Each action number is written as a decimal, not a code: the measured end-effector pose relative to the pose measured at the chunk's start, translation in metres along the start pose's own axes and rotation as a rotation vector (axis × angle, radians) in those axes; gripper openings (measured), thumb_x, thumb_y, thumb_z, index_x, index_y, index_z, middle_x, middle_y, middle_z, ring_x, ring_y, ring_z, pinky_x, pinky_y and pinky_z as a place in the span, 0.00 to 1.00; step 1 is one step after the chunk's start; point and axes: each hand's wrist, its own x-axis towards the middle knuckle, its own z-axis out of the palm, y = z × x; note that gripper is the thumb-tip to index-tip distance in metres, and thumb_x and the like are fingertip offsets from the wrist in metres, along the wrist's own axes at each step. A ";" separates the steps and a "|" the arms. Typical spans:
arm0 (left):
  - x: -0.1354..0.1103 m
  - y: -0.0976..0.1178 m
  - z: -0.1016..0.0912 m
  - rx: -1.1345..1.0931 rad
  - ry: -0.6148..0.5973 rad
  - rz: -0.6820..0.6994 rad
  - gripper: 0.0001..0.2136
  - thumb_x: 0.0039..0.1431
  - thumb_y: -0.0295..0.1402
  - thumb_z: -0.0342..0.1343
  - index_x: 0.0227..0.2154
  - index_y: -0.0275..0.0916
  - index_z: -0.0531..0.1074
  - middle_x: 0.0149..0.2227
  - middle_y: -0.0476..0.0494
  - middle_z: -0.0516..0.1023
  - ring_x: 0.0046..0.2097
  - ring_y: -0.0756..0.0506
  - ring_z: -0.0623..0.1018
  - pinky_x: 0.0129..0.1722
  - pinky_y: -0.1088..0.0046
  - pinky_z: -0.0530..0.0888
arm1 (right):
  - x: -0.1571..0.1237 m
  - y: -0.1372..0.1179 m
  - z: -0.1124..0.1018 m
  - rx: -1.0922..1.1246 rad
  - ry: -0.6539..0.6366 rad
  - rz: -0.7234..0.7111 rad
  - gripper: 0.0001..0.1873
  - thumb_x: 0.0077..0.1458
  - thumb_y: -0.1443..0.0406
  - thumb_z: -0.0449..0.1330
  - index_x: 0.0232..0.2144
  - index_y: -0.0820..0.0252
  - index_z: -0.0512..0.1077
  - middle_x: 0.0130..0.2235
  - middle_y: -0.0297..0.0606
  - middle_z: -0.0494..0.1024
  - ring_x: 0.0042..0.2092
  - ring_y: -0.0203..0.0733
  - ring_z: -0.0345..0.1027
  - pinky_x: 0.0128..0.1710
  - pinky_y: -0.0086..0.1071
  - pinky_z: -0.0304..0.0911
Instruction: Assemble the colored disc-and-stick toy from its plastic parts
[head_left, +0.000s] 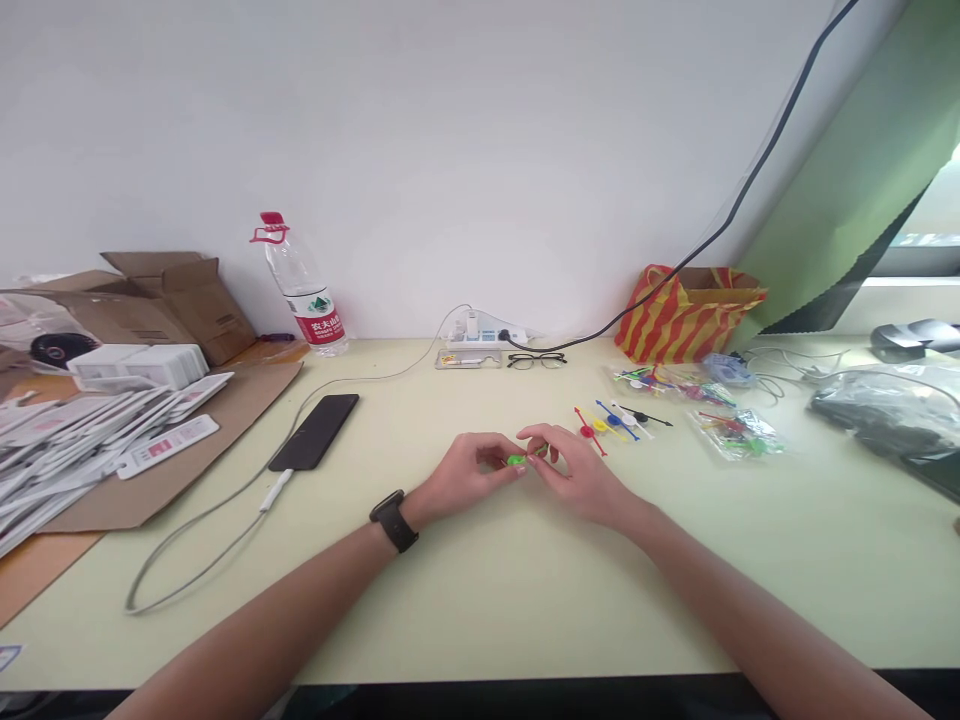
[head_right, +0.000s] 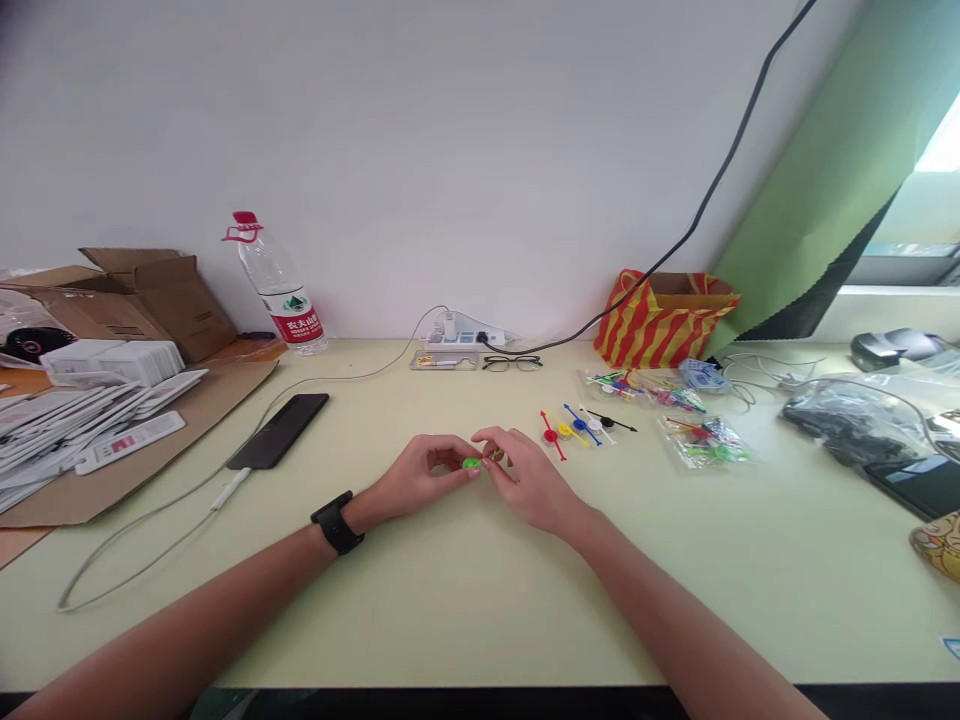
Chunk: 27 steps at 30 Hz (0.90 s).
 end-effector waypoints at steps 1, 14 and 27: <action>0.001 0.000 -0.001 -0.046 -0.013 -0.013 0.13 0.65 0.42 0.63 0.45 0.39 0.83 0.45 0.39 0.85 0.45 0.41 0.82 0.48 0.64 0.77 | 0.001 0.001 0.000 0.023 0.005 0.011 0.16 0.66 0.67 0.55 0.55 0.50 0.69 0.42 0.38 0.78 0.44 0.45 0.72 0.41 0.39 0.69; 0.008 -0.018 -0.013 -0.332 0.099 -0.169 0.16 0.55 0.40 0.72 0.44 0.38 0.81 0.41 0.42 0.83 0.43 0.45 0.80 0.49 0.65 0.75 | 0.002 -0.012 -0.006 0.213 0.209 0.041 0.15 0.70 0.58 0.55 0.56 0.52 0.67 0.41 0.40 0.80 0.42 0.45 0.74 0.44 0.42 0.70; 0.009 -0.018 -0.014 -0.421 0.118 -0.152 0.15 0.53 0.37 0.74 0.40 0.36 0.81 0.37 0.43 0.83 0.39 0.47 0.80 0.46 0.66 0.76 | -0.002 -0.022 -0.002 0.431 0.216 0.260 0.29 0.69 0.50 0.51 0.66 0.52 0.55 0.31 0.32 0.72 0.30 0.42 0.63 0.31 0.36 0.64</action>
